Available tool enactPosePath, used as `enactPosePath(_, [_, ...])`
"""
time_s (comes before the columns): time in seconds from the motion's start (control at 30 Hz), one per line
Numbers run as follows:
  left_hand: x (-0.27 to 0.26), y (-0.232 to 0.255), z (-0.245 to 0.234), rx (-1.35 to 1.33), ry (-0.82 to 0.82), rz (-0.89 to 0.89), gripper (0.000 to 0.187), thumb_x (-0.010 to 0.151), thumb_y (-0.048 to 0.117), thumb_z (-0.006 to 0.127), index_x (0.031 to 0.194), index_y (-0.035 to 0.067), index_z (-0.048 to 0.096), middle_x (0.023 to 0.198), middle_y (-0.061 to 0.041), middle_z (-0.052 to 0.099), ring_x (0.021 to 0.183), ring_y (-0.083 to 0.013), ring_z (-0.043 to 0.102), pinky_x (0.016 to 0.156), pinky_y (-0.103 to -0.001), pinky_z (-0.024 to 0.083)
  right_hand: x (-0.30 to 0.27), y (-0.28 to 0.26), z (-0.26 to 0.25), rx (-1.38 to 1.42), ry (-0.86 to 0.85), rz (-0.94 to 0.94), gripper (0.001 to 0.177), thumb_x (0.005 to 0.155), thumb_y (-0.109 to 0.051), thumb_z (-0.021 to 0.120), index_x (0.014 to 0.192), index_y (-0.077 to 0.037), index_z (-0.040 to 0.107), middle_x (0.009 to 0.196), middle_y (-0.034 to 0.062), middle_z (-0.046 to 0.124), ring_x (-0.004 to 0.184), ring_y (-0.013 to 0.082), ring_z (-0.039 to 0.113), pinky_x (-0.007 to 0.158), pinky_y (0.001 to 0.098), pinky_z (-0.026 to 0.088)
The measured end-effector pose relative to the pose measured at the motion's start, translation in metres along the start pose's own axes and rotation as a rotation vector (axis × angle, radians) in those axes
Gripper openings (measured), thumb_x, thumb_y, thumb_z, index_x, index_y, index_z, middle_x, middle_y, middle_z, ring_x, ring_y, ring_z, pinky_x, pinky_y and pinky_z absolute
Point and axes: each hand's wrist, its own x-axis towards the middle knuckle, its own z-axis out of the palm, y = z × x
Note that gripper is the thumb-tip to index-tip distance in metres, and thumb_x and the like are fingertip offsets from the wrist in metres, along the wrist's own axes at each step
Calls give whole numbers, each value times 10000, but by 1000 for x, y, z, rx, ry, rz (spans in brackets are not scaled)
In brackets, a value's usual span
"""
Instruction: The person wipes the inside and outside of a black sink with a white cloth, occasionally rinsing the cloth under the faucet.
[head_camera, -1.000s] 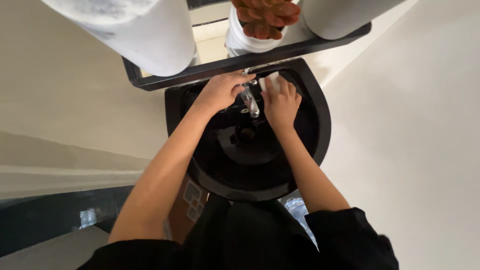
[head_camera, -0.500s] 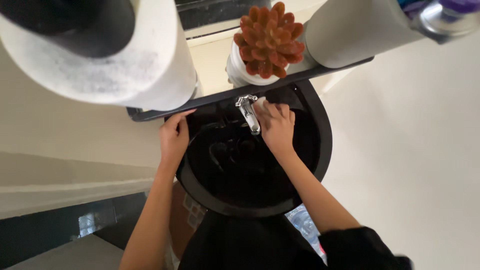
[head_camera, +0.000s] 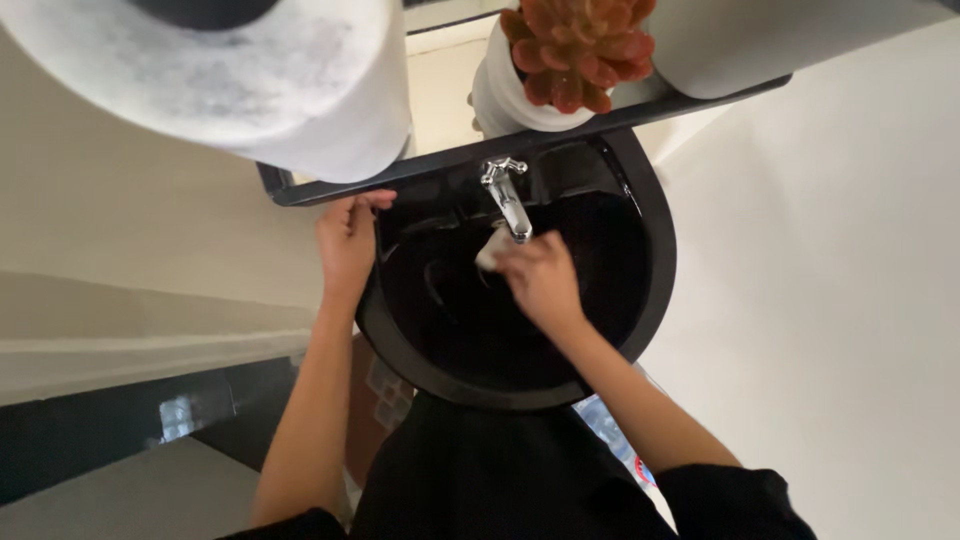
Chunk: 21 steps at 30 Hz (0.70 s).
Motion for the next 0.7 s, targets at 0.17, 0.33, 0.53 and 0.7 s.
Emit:
enactPosePath(0.17, [0,-2,-1,-53,23,45,238,1076,-5,452,1033,-24,685,1019,-86,781,877,-114,693,798,-252,528,2,-54,18,43,148,-171,228,853,-89,791,1079,-120,792,1294,31,660,1108,286,599,938,386,535])
enactPosePath(0.33, [0,-17,-6,-294,80,11,216,1064,7,450,1048,-9,665,1047,-85,761,869,-104,636,784,-257,488,43,-73,66,-238,255,47,317,929,-164,685,1244,-145,721,1400,150,584,1268,388,555,1030,540,428])
enactPosePath(0.53, [-7,-46,-7,-640,245,60,196,1088,33,462,1120,-1,652,1031,-78,683,910,-131,565,845,-282,457,62,-93,109,-201,227,54,428,991,-209,659,1404,-106,620,1510,218,522,1402,417,489,1128,582,369])
enactPosePath(0.7, [-5,-54,-16,-979,497,-62,236,1060,111,484,1241,28,610,1082,-84,661,1006,-175,611,898,-308,470,48,-98,109,24,67,-193,463,979,-189,645,1437,-131,605,1519,222,528,1389,424,505,1138,548,393])
